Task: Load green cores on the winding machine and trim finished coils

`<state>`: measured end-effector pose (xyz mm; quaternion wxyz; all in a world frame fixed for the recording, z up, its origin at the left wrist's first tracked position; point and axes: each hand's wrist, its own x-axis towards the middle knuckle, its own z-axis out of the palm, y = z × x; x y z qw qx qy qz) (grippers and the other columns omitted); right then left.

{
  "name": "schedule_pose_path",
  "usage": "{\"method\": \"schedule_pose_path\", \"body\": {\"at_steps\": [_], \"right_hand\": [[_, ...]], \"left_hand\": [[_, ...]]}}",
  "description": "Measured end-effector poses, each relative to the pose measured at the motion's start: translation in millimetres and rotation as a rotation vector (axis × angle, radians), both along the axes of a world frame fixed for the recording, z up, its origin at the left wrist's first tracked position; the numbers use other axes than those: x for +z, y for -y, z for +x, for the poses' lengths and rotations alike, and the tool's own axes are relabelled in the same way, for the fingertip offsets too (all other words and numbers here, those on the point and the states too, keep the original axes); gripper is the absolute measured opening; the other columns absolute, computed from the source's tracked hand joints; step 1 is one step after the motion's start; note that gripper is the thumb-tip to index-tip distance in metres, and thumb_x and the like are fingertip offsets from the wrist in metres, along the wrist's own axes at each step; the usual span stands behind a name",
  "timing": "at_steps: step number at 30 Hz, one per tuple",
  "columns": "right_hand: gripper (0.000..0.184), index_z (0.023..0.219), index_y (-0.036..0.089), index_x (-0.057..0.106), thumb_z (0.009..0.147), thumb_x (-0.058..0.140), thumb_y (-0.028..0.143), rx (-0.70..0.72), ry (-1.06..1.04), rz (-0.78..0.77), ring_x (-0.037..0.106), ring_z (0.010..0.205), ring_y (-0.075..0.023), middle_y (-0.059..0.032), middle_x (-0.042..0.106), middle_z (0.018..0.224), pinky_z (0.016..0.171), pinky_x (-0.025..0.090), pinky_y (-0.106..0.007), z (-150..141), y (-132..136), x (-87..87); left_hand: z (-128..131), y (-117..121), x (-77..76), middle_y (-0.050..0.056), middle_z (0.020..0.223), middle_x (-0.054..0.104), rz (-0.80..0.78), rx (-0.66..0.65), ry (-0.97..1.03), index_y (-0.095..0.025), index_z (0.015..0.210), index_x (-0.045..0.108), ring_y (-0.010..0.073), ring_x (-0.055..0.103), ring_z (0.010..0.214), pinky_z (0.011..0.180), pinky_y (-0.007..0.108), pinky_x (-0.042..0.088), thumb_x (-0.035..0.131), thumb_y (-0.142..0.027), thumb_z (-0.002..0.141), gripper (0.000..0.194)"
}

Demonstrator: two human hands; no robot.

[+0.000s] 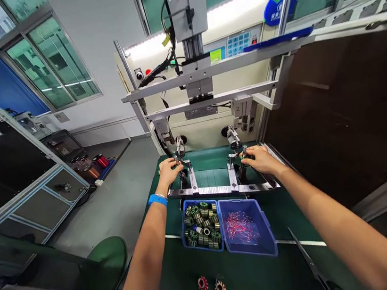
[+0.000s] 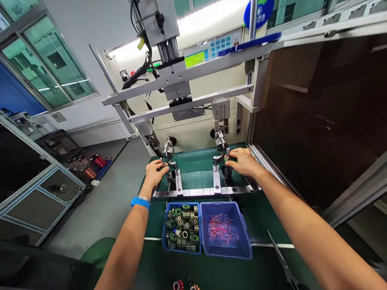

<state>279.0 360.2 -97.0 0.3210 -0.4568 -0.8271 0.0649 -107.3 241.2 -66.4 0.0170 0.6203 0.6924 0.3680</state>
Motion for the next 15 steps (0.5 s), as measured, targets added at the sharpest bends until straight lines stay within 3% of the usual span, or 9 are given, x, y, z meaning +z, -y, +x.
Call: {"method": "schedule_pose_path", "body": {"at_steps": [6,9,12,15], "right_hand": [[0.020,0.101,0.023,0.075,0.085,0.065,0.029,-0.061,-0.083,-0.002,0.047,0.120,-0.0322,-0.0074,0.059,0.120,0.107,0.034,-0.045,-1.9,-1.7,-13.1],[0.019,0.098,0.022,0.075,0.082,0.065,0.027,-0.113,-0.120,0.002,0.047,0.118,-0.0344,-0.0085,0.059,0.118,0.106,0.035,-0.048,-7.8,6.7,-7.9],[0.022,0.098,0.018,0.074,0.082,0.064,0.030,-0.208,-0.181,0.048,0.039,0.122,-0.0432,-0.0159,0.053,0.124,0.102,0.035,-0.059,-17.0,36.5,6.6],[0.030,0.112,0.013,0.068,0.089,0.058,0.030,-0.197,-0.236,0.146,0.033,0.125,-0.0443,-0.0211,0.047,0.129,0.103,0.031,-0.062,-31.6,98.1,16.6]], "left_hand": [[3.1,-2.0,-13.3,0.003,0.135,0.054,0.013,0.069,-0.013,-0.033,0.105,0.075,0.0356,0.027,0.135,0.106,0.052,0.031,0.070,-0.040,0.088,0.019],[8.3,-1.0,-11.5,0.005,0.133,0.053,0.012,0.073,0.000,-0.032,0.102,0.075,0.0365,0.028,0.134,0.104,0.050,0.033,0.071,-0.040,0.087,0.018],[16.3,13.8,-0.5,0.010,0.138,0.048,0.019,0.062,0.023,-0.027,0.108,0.073,0.0394,0.027,0.135,0.105,0.054,0.031,0.070,-0.034,0.087,0.022],[25.8,56.2,7.9,0.013,0.147,0.038,0.063,-0.025,0.042,-0.024,0.131,0.060,0.0388,0.025,0.137,0.108,0.054,0.028,0.067,-0.030,0.089,0.042]]}}
